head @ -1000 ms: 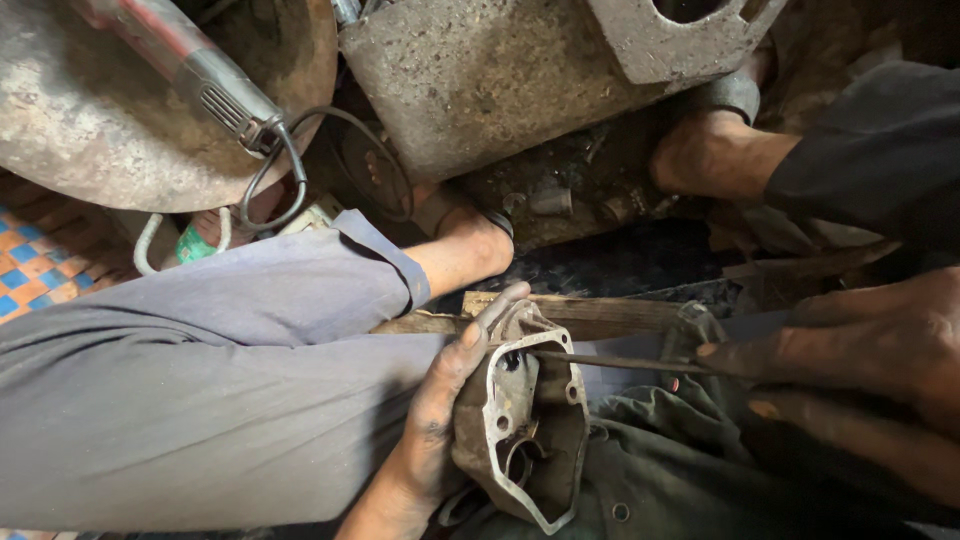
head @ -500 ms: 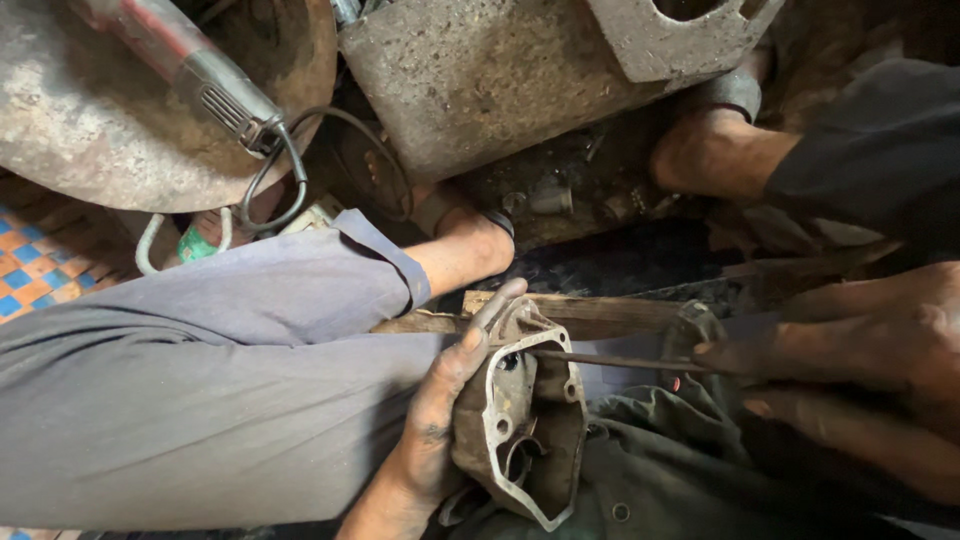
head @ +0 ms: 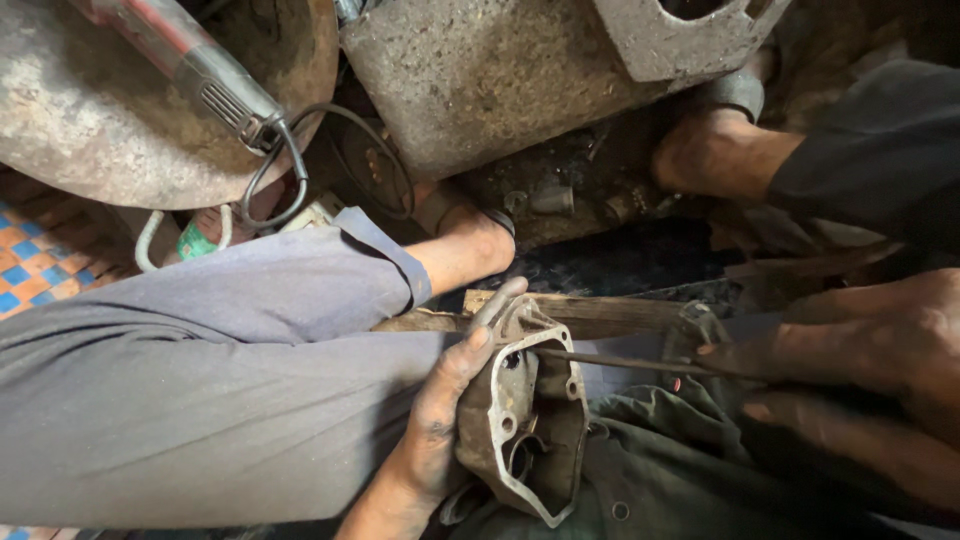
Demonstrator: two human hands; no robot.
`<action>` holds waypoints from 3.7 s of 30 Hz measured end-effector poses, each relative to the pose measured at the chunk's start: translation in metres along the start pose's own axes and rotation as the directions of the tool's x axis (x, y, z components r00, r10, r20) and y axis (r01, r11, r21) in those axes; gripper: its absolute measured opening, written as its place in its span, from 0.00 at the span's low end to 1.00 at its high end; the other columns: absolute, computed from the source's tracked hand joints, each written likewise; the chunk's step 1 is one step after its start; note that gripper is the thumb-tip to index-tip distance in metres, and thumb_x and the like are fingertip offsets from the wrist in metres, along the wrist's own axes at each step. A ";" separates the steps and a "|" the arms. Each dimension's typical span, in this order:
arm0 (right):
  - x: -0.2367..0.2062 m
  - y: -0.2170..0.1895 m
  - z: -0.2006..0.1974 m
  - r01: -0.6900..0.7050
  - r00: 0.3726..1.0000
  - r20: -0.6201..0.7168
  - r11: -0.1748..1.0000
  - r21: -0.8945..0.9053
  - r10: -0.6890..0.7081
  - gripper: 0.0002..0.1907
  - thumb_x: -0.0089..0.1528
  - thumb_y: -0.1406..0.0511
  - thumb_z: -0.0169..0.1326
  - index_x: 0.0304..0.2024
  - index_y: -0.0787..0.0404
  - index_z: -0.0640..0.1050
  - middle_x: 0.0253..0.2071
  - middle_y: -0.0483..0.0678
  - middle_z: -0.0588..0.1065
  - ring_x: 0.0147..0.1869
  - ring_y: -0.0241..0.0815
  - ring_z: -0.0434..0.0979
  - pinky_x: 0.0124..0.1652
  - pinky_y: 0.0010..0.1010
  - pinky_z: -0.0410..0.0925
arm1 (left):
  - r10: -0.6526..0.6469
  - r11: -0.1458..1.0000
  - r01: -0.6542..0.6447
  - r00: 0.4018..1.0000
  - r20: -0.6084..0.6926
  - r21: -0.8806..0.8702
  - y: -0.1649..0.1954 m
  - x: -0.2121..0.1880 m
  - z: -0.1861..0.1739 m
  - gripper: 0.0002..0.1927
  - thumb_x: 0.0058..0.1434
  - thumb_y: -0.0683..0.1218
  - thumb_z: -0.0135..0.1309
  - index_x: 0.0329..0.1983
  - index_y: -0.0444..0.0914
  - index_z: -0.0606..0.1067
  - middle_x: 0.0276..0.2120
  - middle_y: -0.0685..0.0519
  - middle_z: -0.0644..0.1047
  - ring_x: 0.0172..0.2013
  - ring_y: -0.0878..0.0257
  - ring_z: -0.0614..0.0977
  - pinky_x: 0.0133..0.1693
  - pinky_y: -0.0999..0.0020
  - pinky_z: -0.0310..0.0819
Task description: The person sits on the floor holding an engine crankcase cover on their lap and repeatedly files the inner machined surface and edges with a long file, repositioning the cover between strokes. A rotary tool rests in a metal basin nearby but is not used.
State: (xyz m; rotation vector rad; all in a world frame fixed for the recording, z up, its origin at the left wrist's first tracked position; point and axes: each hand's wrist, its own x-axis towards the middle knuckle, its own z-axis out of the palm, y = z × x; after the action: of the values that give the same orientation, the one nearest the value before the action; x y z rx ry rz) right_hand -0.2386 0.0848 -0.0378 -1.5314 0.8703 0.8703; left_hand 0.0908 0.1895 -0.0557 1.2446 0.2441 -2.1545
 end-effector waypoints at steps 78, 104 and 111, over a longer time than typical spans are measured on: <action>0.004 0.005 0.018 0.011 0.998 0.057 0.986 0.165 -0.021 0.23 0.58 0.52 0.62 0.57 0.33 0.82 0.44 0.36 0.84 0.45 0.31 0.85 0.49 0.30 0.78 | -0.032 0.998 0.032 0.999 -0.001 0.055 0.001 0.002 0.001 0.42 0.63 0.60 0.46 0.78 0.39 0.55 0.63 0.45 0.72 0.63 0.57 0.74 0.65 0.59 0.66; 0.004 0.002 0.016 -0.004 0.997 0.080 0.986 0.164 -0.009 0.23 0.58 0.51 0.61 0.57 0.32 0.81 0.43 0.37 0.84 0.45 0.31 0.85 0.50 0.30 0.78 | -0.012 1.000 0.012 1.000 0.018 -0.001 0.002 0.000 0.005 0.43 0.64 0.59 0.47 0.79 0.37 0.54 0.65 0.44 0.70 0.65 0.56 0.72 0.66 0.58 0.62; 0.004 0.002 0.017 -0.011 0.997 0.083 0.986 0.166 -0.003 0.23 0.58 0.51 0.61 0.57 0.32 0.81 0.43 0.37 0.84 0.45 0.31 0.85 0.50 0.30 0.78 | -0.008 1.000 0.008 1.000 0.013 -0.007 0.002 0.000 0.005 0.42 0.64 0.58 0.47 0.78 0.37 0.55 0.66 0.45 0.69 0.65 0.56 0.72 0.66 0.59 0.63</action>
State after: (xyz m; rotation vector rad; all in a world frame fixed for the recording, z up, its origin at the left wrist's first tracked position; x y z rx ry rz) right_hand -0.2401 0.1008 -0.0439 -1.3406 0.8635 0.8370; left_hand 0.0882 0.1859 -0.0533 1.2278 0.2509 -2.1656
